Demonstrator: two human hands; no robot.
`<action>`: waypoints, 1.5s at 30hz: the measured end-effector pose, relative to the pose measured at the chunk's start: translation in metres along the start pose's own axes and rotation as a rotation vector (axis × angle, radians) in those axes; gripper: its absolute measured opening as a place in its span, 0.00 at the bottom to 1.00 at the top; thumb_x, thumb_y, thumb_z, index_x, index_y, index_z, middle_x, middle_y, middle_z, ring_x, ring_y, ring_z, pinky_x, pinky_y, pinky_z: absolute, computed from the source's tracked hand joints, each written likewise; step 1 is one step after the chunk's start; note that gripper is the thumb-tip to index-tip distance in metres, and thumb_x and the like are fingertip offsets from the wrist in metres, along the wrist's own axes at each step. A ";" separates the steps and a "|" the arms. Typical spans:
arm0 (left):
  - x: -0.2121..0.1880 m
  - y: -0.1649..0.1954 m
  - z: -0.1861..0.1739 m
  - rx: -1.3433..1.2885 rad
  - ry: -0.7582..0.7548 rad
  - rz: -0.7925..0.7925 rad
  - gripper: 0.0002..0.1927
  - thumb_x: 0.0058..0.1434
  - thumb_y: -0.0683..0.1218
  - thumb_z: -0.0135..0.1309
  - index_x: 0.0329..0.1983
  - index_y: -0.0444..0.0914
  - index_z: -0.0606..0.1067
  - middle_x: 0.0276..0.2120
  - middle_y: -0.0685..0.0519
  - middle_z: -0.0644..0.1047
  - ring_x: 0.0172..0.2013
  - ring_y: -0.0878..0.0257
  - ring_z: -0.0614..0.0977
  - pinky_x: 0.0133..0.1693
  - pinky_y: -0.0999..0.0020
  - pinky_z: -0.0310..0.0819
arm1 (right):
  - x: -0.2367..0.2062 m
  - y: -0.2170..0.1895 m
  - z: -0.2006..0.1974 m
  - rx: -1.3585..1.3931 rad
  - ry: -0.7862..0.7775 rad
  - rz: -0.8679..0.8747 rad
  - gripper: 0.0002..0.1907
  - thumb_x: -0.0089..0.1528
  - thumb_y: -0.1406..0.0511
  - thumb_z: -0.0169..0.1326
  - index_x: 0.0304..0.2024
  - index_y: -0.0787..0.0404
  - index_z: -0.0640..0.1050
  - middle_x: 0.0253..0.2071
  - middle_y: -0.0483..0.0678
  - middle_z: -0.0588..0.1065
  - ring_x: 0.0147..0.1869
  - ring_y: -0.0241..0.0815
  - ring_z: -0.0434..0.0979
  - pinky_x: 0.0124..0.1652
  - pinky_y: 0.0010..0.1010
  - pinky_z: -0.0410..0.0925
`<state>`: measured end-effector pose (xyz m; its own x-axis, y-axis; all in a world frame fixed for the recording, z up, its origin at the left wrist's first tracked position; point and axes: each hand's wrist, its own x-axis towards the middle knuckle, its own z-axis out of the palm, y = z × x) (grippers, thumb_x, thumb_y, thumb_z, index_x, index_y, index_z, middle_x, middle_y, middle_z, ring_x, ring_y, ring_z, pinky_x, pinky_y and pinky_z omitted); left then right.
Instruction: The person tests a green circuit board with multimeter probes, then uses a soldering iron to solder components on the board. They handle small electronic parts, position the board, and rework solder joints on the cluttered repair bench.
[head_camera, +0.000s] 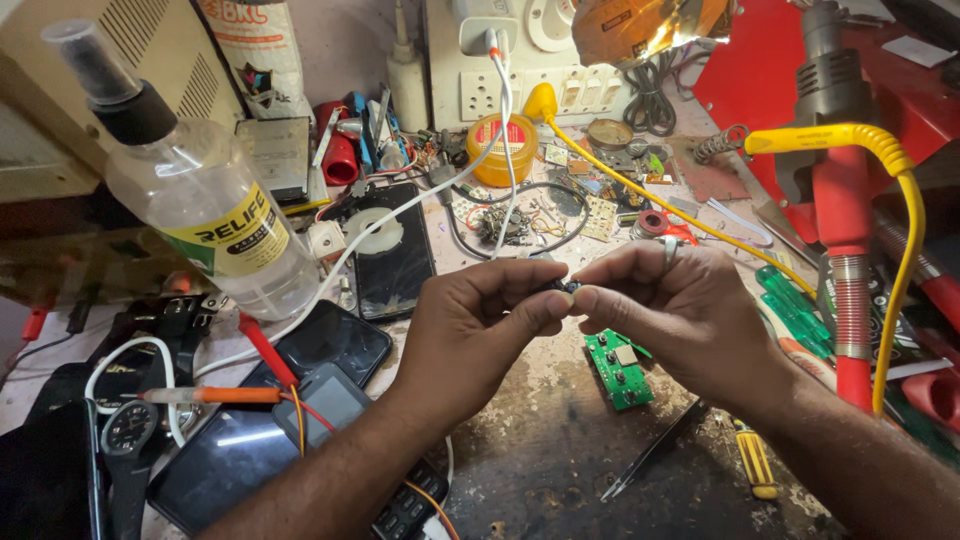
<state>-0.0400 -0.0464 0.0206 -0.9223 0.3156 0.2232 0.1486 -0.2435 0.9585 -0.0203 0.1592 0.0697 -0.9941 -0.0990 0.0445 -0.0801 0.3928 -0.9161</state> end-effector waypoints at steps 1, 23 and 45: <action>0.000 0.000 0.001 -0.006 -0.001 0.003 0.16 0.62 0.42 0.62 0.52 0.31 0.80 0.36 0.51 0.85 0.36 0.69 0.85 0.41 0.72 0.83 | 0.000 -0.001 0.000 -0.003 0.000 -0.002 0.13 0.58 0.62 0.62 0.43 0.62 0.84 0.28 0.45 0.84 0.29 0.27 0.81 0.21 0.18 0.68; 0.001 0.002 0.000 -0.055 0.029 -0.034 0.16 0.60 0.42 0.63 0.50 0.30 0.78 0.36 0.49 0.84 0.37 0.66 0.86 0.42 0.69 0.85 | 0.003 0.003 0.004 0.014 0.047 -0.049 0.12 0.59 0.63 0.63 0.43 0.62 0.85 0.30 0.45 0.84 0.31 0.26 0.81 0.22 0.18 0.70; 0.001 0.003 0.002 -0.065 0.053 -0.053 0.15 0.60 0.41 0.62 0.49 0.30 0.78 0.36 0.48 0.84 0.36 0.66 0.86 0.41 0.69 0.86 | 0.003 0.011 0.007 0.053 0.055 -0.062 0.09 0.59 0.67 0.63 0.42 0.64 0.85 0.28 0.44 0.82 0.23 0.25 0.73 0.19 0.18 0.63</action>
<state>-0.0398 -0.0446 0.0245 -0.9460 0.2810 0.1615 0.0777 -0.2870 0.9548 -0.0239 0.1573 0.0569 -0.9899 -0.0708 0.1225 -0.1393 0.3380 -0.9308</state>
